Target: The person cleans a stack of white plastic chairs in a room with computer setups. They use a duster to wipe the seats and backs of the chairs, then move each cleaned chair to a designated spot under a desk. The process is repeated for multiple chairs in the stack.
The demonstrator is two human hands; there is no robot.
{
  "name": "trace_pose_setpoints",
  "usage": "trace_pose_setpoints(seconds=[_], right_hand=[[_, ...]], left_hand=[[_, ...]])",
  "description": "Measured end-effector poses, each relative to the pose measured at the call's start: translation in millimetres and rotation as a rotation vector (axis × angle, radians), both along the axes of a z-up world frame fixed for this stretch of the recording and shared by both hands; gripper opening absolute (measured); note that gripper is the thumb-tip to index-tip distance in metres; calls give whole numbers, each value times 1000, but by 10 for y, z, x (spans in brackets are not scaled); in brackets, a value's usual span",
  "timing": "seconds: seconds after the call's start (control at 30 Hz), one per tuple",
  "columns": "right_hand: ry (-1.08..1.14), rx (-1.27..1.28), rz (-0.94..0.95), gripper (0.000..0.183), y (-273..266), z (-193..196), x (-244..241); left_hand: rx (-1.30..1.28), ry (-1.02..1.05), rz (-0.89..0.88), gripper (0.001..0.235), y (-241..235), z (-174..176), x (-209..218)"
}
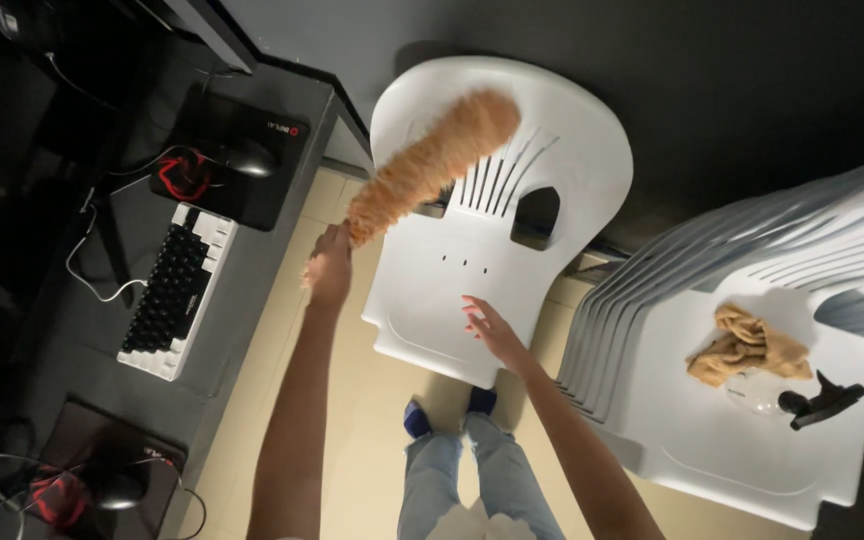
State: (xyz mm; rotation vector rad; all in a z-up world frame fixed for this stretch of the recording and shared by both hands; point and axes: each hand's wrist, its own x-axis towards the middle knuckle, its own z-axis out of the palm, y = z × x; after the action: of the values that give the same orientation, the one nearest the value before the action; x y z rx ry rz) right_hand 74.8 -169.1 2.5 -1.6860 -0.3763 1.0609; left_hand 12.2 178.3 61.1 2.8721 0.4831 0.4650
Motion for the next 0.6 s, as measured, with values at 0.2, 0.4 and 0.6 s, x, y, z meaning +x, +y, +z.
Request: trace_pose_setpoints(seconds=[0.2,0.4,0.6], right_hand=[[18,241,-86,49,77,23,43],[61,-46,101,69,-83,-62,42],[-1179,-242,-327,49,-1263,-756,127]], left_hand=[[-1007,408,173,56,-920,-1425,32],[-1591,407,30,61,-2082,-792,137],[-1405,468,-237,57,-2095,35,299]])
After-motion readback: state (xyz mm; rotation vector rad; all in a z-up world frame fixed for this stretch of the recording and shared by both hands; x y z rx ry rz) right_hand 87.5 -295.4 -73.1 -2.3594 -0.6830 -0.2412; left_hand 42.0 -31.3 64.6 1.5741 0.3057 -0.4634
